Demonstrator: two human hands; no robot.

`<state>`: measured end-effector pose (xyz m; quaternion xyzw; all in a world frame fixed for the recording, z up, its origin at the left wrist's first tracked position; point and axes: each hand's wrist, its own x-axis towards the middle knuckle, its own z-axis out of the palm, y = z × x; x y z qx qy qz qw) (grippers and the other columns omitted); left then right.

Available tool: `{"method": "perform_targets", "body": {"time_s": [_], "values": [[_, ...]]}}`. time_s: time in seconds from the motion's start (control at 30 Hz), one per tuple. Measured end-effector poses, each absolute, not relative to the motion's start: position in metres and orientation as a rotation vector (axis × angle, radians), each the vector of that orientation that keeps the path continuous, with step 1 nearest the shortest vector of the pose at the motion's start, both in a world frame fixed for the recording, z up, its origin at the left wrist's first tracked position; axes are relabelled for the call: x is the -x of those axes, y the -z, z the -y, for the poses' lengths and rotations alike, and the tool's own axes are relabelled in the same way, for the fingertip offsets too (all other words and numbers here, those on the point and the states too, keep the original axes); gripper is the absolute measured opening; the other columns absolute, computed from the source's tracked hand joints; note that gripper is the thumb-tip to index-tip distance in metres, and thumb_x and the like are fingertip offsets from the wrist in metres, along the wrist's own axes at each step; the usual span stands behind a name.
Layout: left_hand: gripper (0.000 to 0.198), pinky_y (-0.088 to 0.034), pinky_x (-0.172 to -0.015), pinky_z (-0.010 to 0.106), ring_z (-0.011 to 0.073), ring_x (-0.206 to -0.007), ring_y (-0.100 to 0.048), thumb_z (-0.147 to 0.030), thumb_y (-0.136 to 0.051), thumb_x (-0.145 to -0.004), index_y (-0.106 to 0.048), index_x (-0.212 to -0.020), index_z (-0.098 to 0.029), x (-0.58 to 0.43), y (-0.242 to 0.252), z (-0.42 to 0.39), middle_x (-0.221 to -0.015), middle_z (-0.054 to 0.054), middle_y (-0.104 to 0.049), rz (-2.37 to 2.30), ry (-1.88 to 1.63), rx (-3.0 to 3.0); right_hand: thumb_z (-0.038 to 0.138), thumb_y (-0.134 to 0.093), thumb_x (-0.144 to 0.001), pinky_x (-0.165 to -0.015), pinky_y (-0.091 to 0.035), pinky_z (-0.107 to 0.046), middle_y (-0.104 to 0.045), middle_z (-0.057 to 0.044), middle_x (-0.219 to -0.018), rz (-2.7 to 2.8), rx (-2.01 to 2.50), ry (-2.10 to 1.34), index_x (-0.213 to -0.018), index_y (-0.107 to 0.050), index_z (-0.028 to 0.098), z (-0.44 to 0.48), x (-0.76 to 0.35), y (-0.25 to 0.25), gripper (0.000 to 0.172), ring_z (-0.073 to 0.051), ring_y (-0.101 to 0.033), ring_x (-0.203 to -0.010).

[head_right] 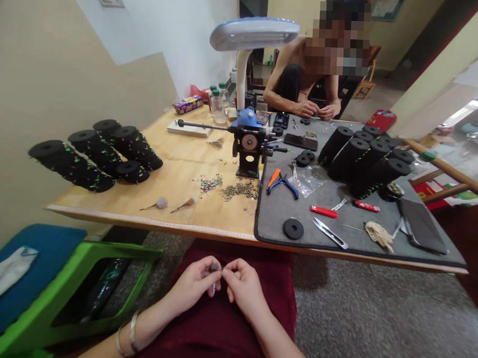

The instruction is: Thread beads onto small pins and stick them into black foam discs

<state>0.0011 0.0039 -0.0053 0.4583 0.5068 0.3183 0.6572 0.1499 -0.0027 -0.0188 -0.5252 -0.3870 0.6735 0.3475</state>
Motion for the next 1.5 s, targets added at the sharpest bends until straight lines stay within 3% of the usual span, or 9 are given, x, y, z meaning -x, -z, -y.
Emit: {"method": "perform_targets", "body": {"time_s": [0.4,0.53,0.83,1.03,1.3,1.5], "values": [[0.013,-0.032,-0.049,0.021,0.0090,-0.051,-0.039,-0.028,-0.058,-0.077,-0.051,-0.072,-0.017,-0.004,0.005,-0.005,-0.056,-0.006,-0.045,-1.160,-0.712,-1.074,0.049,-0.063,-0.076,-0.038,-0.011,-0.019,-0.035,0.014,-0.033,0.863,1.289,-1.680,-0.068,-0.045,0.019,0.003,-0.150,0.021,0.035,-0.003,-0.020,-0.031],[0.014,-0.034,-0.055,0.021,0.0106,-0.060,-0.042,-0.028,-0.060,-0.075,-0.055,-0.070,-0.016,-0.004,0.007,-0.006,-0.064,-0.004,-0.047,-1.192,-0.762,-1.110,0.051,-0.063,-0.075,-0.039,-0.012,-0.020,-0.036,0.014,-0.033,0.874,1.272,-1.714,-0.069,-0.044,0.020,0.003,-0.148,0.020,0.037,-0.004,-0.021,-0.031],[0.016,-0.036,-0.061,0.024,0.0117,-0.060,-0.044,-0.030,-0.064,-0.074,-0.062,-0.071,-0.014,-0.002,0.005,-0.008,-0.062,-0.002,-0.054,-1.239,-0.765,-1.196,0.054,-0.061,-0.075,-0.040,-0.014,-0.020,-0.037,0.013,-0.034,0.918,1.288,-1.707,-0.071,-0.044,0.020,0.002,-0.148,0.021,0.038,-0.005,-0.022,-0.032],[0.021,-0.036,-0.054,0.022,0.0103,-0.057,-0.043,-0.032,-0.063,-0.076,-0.061,-0.090,-0.016,0.002,0.005,-0.008,-0.065,-0.004,-0.048,-1.200,-0.826,-1.077,0.046,-0.064,-0.072,-0.038,-0.015,-0.019,-0.040,0.013,-0.038,1.005,1.309,-1.794,-0.074,-0.050,0.018,0.001,-0.151,0.021,0.031,-0.004,-0.026,-0.031],[0.023,-0.038,-0.055,0.022,0.0105,-0.056,-0.045,-0.031,-0.054,-0.083,-0.057,-0.102,-0.018,0.006,0.009,-0.012,-0.067,-0.004,-0.049,-1.271,-0.913,-1.125,0.030,-0.054,-0.068,-0.034,-0.016,-0.017,-0.035,0.014,-0.034,1.008,1.353,-1.777,-0.065,-0.044,0.021,0.003,-0.149,0.019,0.013,-0.004,-0.026,-0.029],[0.015,-0.030,-0.048,0.019,0.0077,-0.050,-0.036,-0.028,-0.056,-0.079,-0.057,-0.089,-0.017,0.017,0.010,-0.015,-0.057,-0.008,-0.038,-1.232,-0.986,-0.926,0.029,-0.052,-0.073,-0.038,-0.016,-0.018,-0.036,0.013,-0.036,0.920,1.317,-1.653,-0.068,-0.043,0.021,0.006,-0.152,0.013,0.013,-0.004,-0.026,-0.032]]}}
